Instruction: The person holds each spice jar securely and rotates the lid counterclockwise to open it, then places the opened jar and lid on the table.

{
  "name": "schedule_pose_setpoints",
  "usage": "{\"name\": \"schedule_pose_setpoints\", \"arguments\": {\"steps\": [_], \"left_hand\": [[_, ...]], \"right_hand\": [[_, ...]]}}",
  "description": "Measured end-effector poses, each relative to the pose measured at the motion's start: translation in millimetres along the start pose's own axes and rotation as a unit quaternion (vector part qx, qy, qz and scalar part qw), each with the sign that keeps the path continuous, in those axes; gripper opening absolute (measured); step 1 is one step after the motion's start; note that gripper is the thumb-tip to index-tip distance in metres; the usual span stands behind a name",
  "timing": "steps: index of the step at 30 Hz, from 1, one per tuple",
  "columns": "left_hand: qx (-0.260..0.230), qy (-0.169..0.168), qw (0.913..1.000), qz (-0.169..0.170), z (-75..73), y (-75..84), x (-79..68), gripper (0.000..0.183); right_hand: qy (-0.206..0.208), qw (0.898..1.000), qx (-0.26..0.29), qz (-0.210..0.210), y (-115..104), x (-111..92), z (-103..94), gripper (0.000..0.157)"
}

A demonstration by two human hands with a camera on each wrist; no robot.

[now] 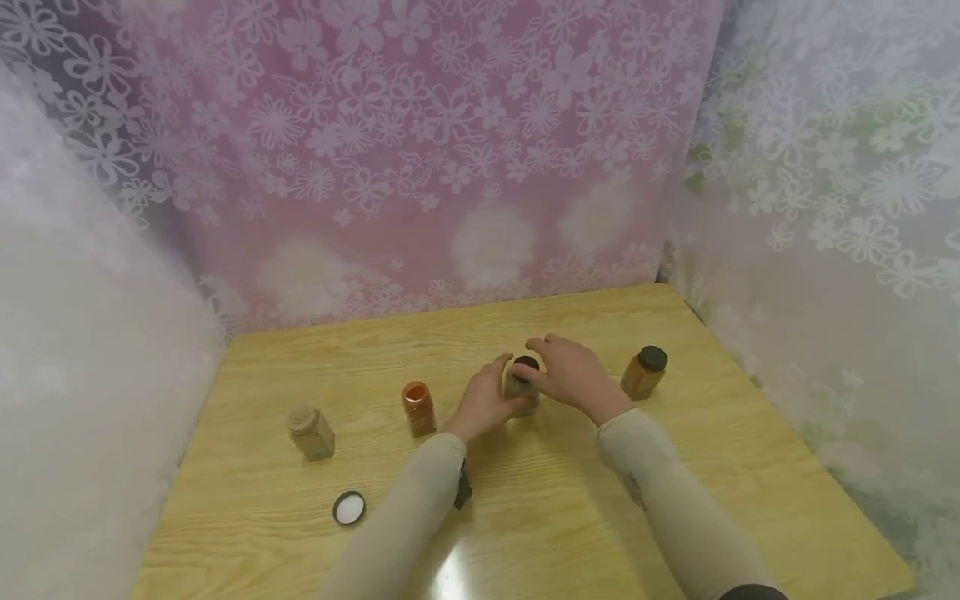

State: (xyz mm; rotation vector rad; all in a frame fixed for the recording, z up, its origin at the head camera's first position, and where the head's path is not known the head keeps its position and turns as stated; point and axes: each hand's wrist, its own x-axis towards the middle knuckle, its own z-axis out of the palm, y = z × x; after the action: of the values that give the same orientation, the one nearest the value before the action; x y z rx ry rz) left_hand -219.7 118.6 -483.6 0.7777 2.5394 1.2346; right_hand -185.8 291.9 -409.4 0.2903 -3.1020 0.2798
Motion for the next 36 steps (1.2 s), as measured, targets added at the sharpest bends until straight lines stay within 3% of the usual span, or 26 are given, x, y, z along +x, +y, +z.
{"name": "schedule_pose_setpoints", "arguments": {"steps": [11, 17, 27, 36], "left_hand": [[-0.039, -0.023, 0.999, 0.004, 6.4, -8.0, 9.1, 0.075], [-0.039, -0.013, 0.9991, 0.006, 8.0, -12.1, 11.5, 0.068], [-0.058, -0.022, 0.998, -0.009, 5.1, -14.9, 13.2, 0.054], [-0.055, -0.03, 0.998, 0.005, 0.5, -11.3, 14.4, 0.047]], "right_hand": [[-0.023, 1.0, -0.01, 0.018, -5.4, 3.9, 8.2, 0.055], [-0.013, 1.0, -0.007, 0.013, -5.4, 7.0, 9.6, 0.053], [0.0, 0.999, -0.013, -0.042, -4.3, 6.7, 16.0, 0.04], [0.007, 0.997, -0.002, -0.082, -0.7, 7.6, 16.7, 0.034]]}}
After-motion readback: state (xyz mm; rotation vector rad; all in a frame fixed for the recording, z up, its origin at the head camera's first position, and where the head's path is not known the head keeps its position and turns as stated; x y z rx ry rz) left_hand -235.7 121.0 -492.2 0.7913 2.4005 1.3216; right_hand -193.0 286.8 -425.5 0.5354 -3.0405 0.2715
